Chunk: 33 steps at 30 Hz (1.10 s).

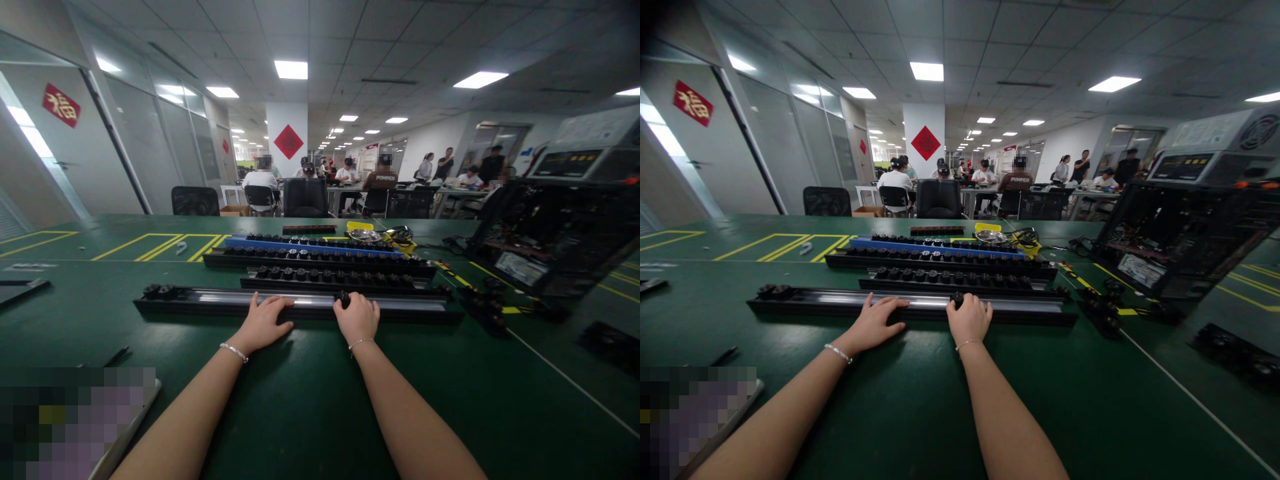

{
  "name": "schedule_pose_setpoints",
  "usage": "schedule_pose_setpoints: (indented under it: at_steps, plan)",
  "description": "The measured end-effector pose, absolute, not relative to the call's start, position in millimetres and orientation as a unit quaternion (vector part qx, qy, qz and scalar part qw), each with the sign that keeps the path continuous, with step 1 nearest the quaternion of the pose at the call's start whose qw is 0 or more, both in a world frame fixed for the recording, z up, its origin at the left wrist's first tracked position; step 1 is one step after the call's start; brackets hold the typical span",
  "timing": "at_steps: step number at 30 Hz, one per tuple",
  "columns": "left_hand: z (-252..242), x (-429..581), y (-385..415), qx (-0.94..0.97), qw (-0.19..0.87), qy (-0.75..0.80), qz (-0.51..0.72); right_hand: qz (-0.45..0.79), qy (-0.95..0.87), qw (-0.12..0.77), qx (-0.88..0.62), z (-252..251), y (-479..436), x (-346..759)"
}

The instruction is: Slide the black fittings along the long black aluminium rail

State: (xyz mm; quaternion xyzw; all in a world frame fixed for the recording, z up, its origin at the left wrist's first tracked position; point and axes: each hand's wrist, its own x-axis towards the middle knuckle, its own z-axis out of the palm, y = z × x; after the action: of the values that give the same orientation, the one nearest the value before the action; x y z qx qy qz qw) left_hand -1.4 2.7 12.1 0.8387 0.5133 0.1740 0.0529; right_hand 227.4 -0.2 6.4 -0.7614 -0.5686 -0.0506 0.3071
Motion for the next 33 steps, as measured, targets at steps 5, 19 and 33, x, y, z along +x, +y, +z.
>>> schedule_pose_setpoints:
  at_steps: [5, 19, 33]
  plan:
    - [12, -2, 3, 0.839, 0.052, 0.514, 0.174, -0.053, -0.566, 0.309, -0.763, 6, 0, 230]
    - [12, -3, 3, 0.841, 0.056, 0.511, 0.171, -0.047, -0.554, 0.32, -0.767, 5, 0, 236]
    - [16, -1, 0, 0.84, 0.055, 0.515, 0.162, -0.048, -0.547, 0.316, -0.774, 6, -1, 244]
